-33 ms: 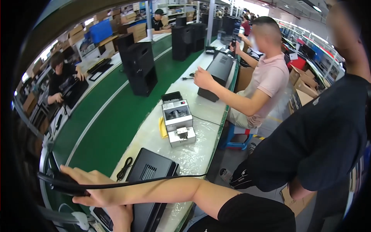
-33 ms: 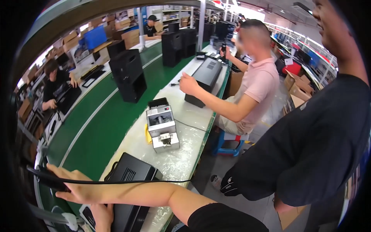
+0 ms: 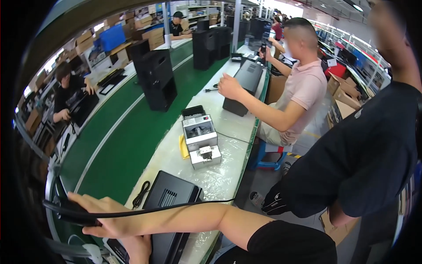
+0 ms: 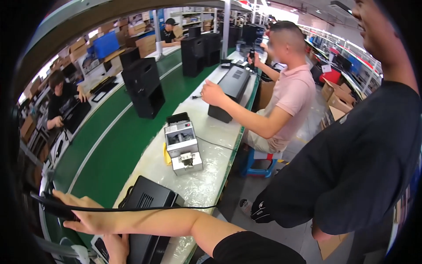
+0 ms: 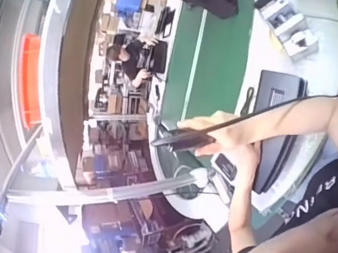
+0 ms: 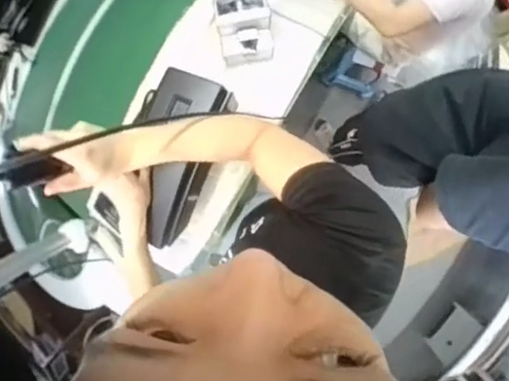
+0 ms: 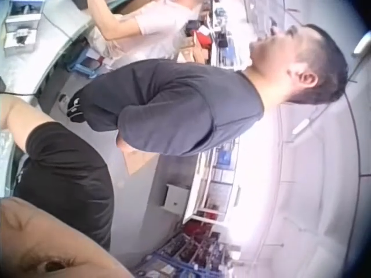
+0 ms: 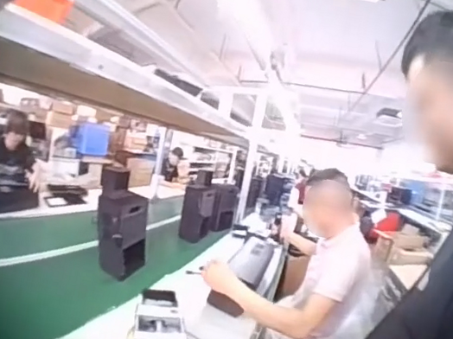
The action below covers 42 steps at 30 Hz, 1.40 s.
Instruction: The person assembles the chassis of black electronic devices by securing screws with an electric screwdriver.
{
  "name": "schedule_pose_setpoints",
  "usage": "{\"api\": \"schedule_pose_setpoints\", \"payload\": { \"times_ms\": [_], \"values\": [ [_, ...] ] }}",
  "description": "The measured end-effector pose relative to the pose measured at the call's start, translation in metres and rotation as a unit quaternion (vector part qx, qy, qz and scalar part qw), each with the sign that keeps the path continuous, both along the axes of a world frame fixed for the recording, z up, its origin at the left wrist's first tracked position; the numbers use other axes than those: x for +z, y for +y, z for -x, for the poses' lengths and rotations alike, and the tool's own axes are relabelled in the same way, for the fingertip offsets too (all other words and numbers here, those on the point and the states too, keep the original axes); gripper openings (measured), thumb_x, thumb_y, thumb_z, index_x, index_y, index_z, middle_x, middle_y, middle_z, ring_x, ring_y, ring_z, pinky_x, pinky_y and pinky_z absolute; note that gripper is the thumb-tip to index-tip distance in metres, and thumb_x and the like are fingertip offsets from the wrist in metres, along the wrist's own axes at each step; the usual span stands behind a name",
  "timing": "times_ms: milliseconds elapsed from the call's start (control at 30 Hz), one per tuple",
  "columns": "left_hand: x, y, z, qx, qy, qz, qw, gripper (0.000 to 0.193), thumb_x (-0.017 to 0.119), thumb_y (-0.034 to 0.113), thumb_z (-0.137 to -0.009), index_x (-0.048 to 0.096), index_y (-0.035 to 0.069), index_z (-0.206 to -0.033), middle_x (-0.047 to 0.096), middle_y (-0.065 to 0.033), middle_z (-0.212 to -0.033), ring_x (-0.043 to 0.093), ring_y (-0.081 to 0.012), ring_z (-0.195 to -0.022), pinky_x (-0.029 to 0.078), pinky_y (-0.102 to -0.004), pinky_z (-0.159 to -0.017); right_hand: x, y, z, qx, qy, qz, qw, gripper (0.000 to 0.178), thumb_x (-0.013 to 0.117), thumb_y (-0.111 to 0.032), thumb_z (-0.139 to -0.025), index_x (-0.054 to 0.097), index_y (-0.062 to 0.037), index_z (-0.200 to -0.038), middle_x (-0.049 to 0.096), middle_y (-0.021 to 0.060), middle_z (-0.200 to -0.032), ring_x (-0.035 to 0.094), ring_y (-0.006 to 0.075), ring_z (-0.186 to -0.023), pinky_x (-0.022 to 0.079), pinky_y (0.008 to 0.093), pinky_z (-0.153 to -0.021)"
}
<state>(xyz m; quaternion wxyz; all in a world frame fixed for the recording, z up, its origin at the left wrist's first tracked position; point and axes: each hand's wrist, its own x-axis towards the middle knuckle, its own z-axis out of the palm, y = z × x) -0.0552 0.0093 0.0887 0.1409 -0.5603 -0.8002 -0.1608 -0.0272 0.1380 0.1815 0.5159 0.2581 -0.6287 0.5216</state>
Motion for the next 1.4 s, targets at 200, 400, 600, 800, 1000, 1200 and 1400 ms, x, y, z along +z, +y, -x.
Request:
{"api": "schedule_pose_setpoints", "payload": {
  "times_ms": [200, 400, 600, 800, 1000, 1200, 1400],
  "values": [
    [0.036, -0.006, -0.012, -0.009, -0.008, -0.032, 0.999, 0.041, 0.068, 0.026, -0.085, 0.062, -0.007, -0.109, 0.064, -0.0294, -0.100, 0.064, -0.0424, -0.093, 0.049, -0.0493, -0.082, -0.012, -0.024, 0.014, 0.001, -0.076, -0.024, 0.997, 0.082, 0.069, -0.005, -0.078, 0.021, 0.0035, -0.144, 0.049, 0.0288, -0.127, 0.059, 0.0437, -0.088, 0.049, 0.0446, -0.075],
    [0.008, -0.015, 0.001, 0.008, -0.014, -0.005, 1.000, 0.037, 0.063, 0.024, -0.089, 0.062, -0.007, -0.108, 0.064, -0.0300, -0.101, 0.064, -0.0425, -0.090, 0.049, -0.0479, -0.081, -0.004, -0.019, 0.007, 0.071, -0.160, -0.012, 0.984, 0.077, 0.066, -0.010, -0.083, 0.021, -0.0013, -0.145, 0.038, 0.0251, -0.140, 0.052, 0.0433, -0.106, 0.042, 0.0441, -0.088],
    [0.007, -0.022, 0.003, 0.040, -0.048, 0.036, 0.997, 0.036, 0.059, 0.025, -0.092, 0.063, -0.005, -0.111, 0.065, -0.0279, -0.102, 0.063, -0.0421, -0.093, 0.050, -0.0448, -0.083, 0.041, -0.017, 0.009, 0.005, -0.029, -0.023, 0.999, 0.080, 0.065, -0.005, -0.079, 0.020, 0.0024, -0.144, 0.046, 0.0304, -0.129, 0.058, 0.0464, -0.081, 0.048, 0.0456, -0.073],
    [0.052, -0.001, -0.035, 0.105, -0.146, 0.092, 0.979, 0.042, 0.054, 0.031, -0.094, 0.061, -0.003, -0.117, 0.063, -0.0266, -0.109, 0.062, -0.0416, -0.098, 0.049, -0.0438, -0.088, 0.037, 0.038, 0.073, -0.230, 0.100, -0.045, 0.967, 0.081, 0.072, -0.009, -0.075, 0.024, 0.0010, -0.140, 0.048, 0.0267, -0.123, 0.059, 0.0452, -0.092, 0.053, 0.0445, -0.074],
    [0.055, -0.013, -0.029, 0.079, -0.172, 0.133, 0.973, 0.041, 0.050, 0.026, -0.095, 0.057, -0.003, -0.123, 0.059, -0.0280, -0.116, 0.057, -0.0424, -0.107, 0.044, -0.0451, -0.095, -0.028, 0.069, 0.100, -0.248, -0.058, 0.084, 0.963, 0.074, 0.069, -0.011, -0.081, 0.027, -0.0024, -0.141, 0.045, 0.0217, -0.130, 0.055, 0.0414, -0.108, 0.048, 0.0407, -0.089],
    [0.058, -0.017, -0.030, 0.050, -0.210, 0.136, 0.967, 0.042, 0.049, 0.023, -0.095, 0.051, -0.003, -0.128, 0.055, -0.0281, -0.124, 0.052, -0.0428, -0.114, 0.040, -0.0448, -0.100, -0.065, 0.086, 0.116, -0.274, -0.182, 0.209, 0.921, 0.061, 0.063, -0.015, -0.087, 0.030, -0.0056, -0.137, 0.046, 0.0195, -0.129, 0.056, 0.0422, -0.105, 0.049, 0.0443, -0.084],
    [0.056, -0.019, -0.030, 0.048, -0.216, 0.138, 0.965, 0.042, 0.048, 0.021, -0.096, 0.049, -0.003, -0.130, 0.054, -0.0274, -0.126, 0.052, -0.0429, -0.116, 0.039, -0.0444, -0.101, -0.070, 0.093, 0.120, -0.320, -0.164, 0.233, 0.904, 0.057, 0.059, -0.020, -0.092, 0.029, -0.0061, -0.138, 0.048, 0.0195, -0.126, 0.058, 0.0402, -0.103, 0.051, 0.0428, -0.084]
  ]
}}
